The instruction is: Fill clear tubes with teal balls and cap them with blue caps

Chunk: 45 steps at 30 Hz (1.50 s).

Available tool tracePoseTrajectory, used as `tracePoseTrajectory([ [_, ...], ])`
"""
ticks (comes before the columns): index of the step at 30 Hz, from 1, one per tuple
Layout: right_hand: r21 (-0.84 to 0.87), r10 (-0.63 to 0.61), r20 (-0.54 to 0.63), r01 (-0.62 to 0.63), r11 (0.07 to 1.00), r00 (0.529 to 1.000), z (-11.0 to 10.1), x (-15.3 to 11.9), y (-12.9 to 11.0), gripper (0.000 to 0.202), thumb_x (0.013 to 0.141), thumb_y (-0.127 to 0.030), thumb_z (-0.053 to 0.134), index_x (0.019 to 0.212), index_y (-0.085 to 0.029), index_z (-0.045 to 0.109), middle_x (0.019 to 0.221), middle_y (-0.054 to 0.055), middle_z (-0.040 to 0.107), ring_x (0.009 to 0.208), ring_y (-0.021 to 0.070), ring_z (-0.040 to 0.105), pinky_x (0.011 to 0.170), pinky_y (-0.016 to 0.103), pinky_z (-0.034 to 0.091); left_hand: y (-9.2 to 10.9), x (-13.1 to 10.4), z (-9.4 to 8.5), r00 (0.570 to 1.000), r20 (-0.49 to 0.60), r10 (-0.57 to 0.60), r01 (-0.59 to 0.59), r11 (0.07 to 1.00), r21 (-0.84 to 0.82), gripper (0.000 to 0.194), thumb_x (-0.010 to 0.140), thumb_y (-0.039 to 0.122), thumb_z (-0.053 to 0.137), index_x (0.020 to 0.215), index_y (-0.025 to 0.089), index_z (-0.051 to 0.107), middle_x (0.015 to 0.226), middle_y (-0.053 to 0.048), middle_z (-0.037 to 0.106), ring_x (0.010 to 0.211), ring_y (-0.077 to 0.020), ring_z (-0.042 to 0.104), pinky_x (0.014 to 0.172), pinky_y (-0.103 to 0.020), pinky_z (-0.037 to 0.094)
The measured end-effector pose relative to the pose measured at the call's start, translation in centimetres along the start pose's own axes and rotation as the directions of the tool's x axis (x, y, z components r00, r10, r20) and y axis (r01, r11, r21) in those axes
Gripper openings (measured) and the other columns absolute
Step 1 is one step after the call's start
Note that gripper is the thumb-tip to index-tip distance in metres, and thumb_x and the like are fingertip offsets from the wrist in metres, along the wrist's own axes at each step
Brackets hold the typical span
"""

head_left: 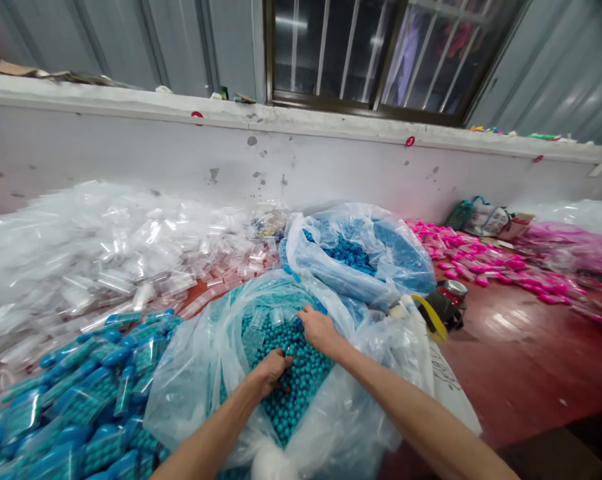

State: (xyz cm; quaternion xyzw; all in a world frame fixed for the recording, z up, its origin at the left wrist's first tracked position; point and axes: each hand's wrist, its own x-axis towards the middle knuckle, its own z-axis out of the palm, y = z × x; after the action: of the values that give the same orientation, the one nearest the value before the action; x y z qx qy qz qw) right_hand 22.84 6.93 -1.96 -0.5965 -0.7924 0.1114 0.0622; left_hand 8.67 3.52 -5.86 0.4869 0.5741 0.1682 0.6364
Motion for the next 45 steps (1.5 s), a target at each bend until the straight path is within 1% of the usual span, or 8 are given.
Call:
tracePoseTrajectory([
  [5,-0.11,-0.03,0.024,0.033,0.993,0.999,0.2,0.3,0.5,0.033,0.086,-0.007,0.027,0.098,-0.016,0.056,0.106,0.012,0.053,0.092,0.0217,0.051,0.072,0.03,0.039,-0.1,-0.3,-0.3,0.999,0.043,0.021,-0.01,0.972,-0.234,0.028,0.064,0.038,0.061,0.08,0.019,0.049,0.063,0.005,0.052,0.059,-0.0122,0.051,0.048,-0.022,0.039],
  [13,-0.028,-0.316,0.2,0.328,0.944,0.927,0.7,-2.8,0.8,0.03,0.084,-0.009,0.036,0.083,-0.021,0.063,0.092,0.002,0.06,0.087,0.0147,0.053,0.077,0.024,0.037,-1.1,-1.9,-1.7,0.99,0.078,0.117,-0.065,0.872,-0.486,0.038,0.054,0.037,0.072,0.079,0.015,0.054,0.061,0.004,0.052,0.056,-0.0091,0.047,0.052,-0.021,0.033],
  [20,-0.091,0.079,0.101,-0.07,0.993,0.992,1.5,-2.6,-1.2,0.029,0.086,-0.033,0.041,0.097,-0.011,0.057,0.09,0.016,0.065,0.088,0.0251,0.06,0.071,0.031,0.041,-1.2,-2.9,-2.5,0.974,0.134,0.185,-0.082,0.832,-0.549,0.041,0.052,0.036,0.076,0.081,0.01,0.062,0.065,-0.001,0.057,0.059,-0.0102,0.049,0.057,-0.022,0.033],
  [24,-0.085,0.041,0.138,-0.03,0.996,0.99,2.4,-2.6,-1.6,0.024,0.081,-0.022,0.045,0.103,-0.018,0.053,0.094,0.01,0.066,0.091,0.0224,0.061,0.07,0.027,0.04,-1.1,-3.1,-2.5,0.982,0.051,0.182,-0.152,0.921,-0.36,0.037,0.06,0.038,0.069,0.083,0.011,0.062,0.066,-0.001,0.057,0.058,-0.0093,0.05,0.055,-0.02,0.035],
  [28,-0.091,0.088,0.13,-0.076,0.993,0.988,2.2,-2.0,0.1,0.032,0.078,-0.012,0.041,0.108,-0.016,0.049,0.092,0.011,0.066,0.088,0.0219,0.061,0.068,0.027,0.039,-1.2,-2.1,-2.2,0.991,-0.133,-0.007,0.001,0.999,-0.044,0.019,0.066,0.034,0.06,0.07,0.015,0.057,0.044,0.006,0.046,0.04,-0.0109,0.047,0.043,-0.02,0.032],
  [34,-0.053,0.073,0.115,-0.067,0.996,0.991,2.8,-1.6,0.3,0.028,0.081,-0.006,0.033,0.1,-0.013,0.052,0.097,0.014,0.063,0.092,0.0211,0.058,0.071,0.027,0.037,-0.7,0.7,-1.0,0.972,-0.231,-0.043,0.073,0.99,0.124,0.022,0.065,0.018,0.056,0.046,0.018,0.046,0.028,0.006,0.031,0.029,-0.0127,0.039,0.042,-0.023,0.028],
  [39,0.067,-0.018,0.167,0.007,0.998,0.986,2.8,-1.7,0.0,0.017,0.073,-0.011,0.047,0.088,-0.015,0.053,0.084,0.005,0.064,0.077,0.0157,0.058,0.061,0.021,0.036,0.0,0.7,-0.6,0.984,-0.18,0.006,0.003,0.999,0.052,0.012,0.065,0.019,0.056,0.058,0.019,0.046,0.037,0.008,0.036,0.031,-0.0106,0.038,0.044,-0.023,0.027],
  [45,0.109,-0.064,0.11,0.052,0.993,0.992,1.3,-2.6,0.5,0.021,0.075,-0.012,0.045,0.095,-0.016,0.051,0.079,0.003,0.061,0.072,0.0146,0.055,0.06,0.021,0.036,0.0,-1.0,-1.3,0.996,0.061,0.069,-0.056,0.978,-0.203,0.026,0.066,0.042,0.055,0.073,0.019,0.045,0.057,0.003,0.053,0.044,-0.0112,0.051,0.043,-0.02,0.031],
])
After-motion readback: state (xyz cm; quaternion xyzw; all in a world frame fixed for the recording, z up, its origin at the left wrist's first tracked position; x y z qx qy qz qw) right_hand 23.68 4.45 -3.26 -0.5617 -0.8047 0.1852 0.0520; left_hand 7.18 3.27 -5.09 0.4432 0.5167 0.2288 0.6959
